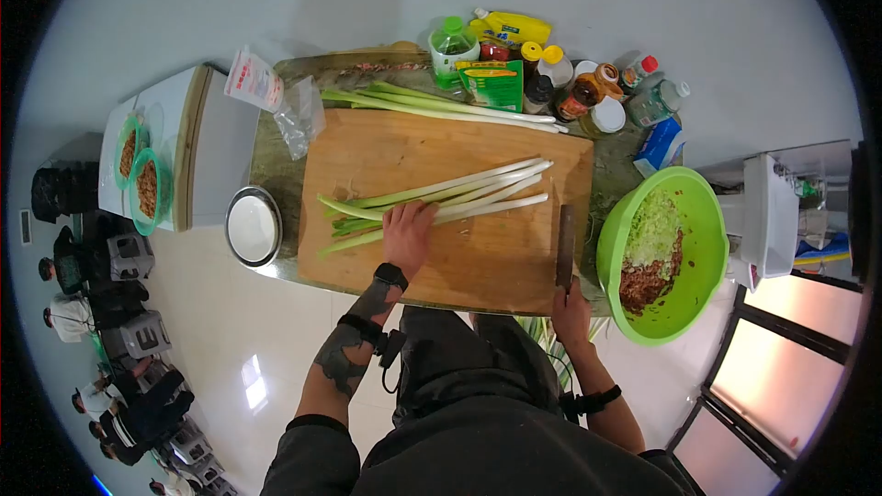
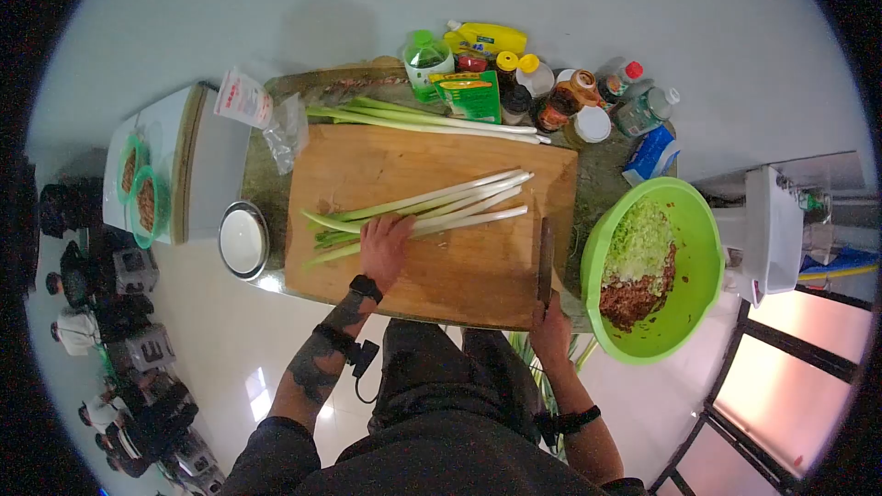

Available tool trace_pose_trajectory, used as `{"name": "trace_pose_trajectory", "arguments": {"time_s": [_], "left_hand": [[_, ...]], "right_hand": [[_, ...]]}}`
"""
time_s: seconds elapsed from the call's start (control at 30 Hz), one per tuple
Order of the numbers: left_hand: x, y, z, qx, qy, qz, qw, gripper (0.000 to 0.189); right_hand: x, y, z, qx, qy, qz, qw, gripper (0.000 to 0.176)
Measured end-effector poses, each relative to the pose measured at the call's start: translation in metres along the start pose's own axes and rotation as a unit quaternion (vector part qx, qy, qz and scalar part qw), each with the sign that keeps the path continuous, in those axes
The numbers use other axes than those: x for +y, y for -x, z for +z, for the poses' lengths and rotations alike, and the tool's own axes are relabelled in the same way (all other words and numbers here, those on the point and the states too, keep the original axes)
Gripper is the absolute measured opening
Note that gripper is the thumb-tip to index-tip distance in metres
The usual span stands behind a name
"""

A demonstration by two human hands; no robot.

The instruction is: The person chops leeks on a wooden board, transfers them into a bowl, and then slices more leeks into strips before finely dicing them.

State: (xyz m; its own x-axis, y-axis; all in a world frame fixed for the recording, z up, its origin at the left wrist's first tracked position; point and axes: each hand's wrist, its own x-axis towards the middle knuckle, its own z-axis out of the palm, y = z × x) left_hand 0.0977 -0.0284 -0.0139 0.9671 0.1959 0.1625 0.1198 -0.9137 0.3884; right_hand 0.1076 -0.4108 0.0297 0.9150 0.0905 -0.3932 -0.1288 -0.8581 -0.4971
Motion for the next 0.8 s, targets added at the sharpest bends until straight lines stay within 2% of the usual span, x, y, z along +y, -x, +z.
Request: {"name": "trace_pose_trajectory", "arguments": {"time_s": [0.27, 0.37, 0.47, 0.57, 0.67, 0.77, 0.8], "left_hand": [[-0.006, 0.005, -0.013, -0.057, -0.032, 0.002, 0.998, 0.050], [-0.014, 0.015, -0.007, -0.130, -0.053, 0.011, 0.990, 0.053], [-0.007, 0.008, -0.014, -0.024, -0.087, 0.063, 0.994, 0.066], [-0.009, -0.006, -0.022, -0.070, -0.115, 0.023, 0.991, 0.086], [-0.019, -0.011, -0.018, -0.089, -0.119, 0.002, 0.989, 0.098], [-0.010, -0.012, -0.003, -0.138, -0.131, -0.065, 0.979, 0.100], [-0.007, -0.010, 0.000, -0.130, -0.135, -0.067, 0.980, 0.099]], "right_hand": [[-0.002, -0.003, -0.002, -0.025, -0.010, 0.026, 0.999, 0.041], [-0.005, -0.003, -0.001, -0.030, -0.025, 0.049, 0.998, 0.041], [-0.013, -0.002, -0.002, -0.064, -0.075, 0.136, 0.986, 0.038], [-0.022, 0.000, -0.003, 0.022, -0.027, 0.053, 0.998, 0.035], [-0.067, 0.001, -0.007, 0.012, -0.010, -0.025, 1.000, 0.029], [-0.091, -0.017, 0.027, 0.033, 0.005, -0.200, 0.979, 0.024], [-0.109, -0.020, 0.032, 0.015, 0.021, -0.201, 0.979, 0.024]]}}
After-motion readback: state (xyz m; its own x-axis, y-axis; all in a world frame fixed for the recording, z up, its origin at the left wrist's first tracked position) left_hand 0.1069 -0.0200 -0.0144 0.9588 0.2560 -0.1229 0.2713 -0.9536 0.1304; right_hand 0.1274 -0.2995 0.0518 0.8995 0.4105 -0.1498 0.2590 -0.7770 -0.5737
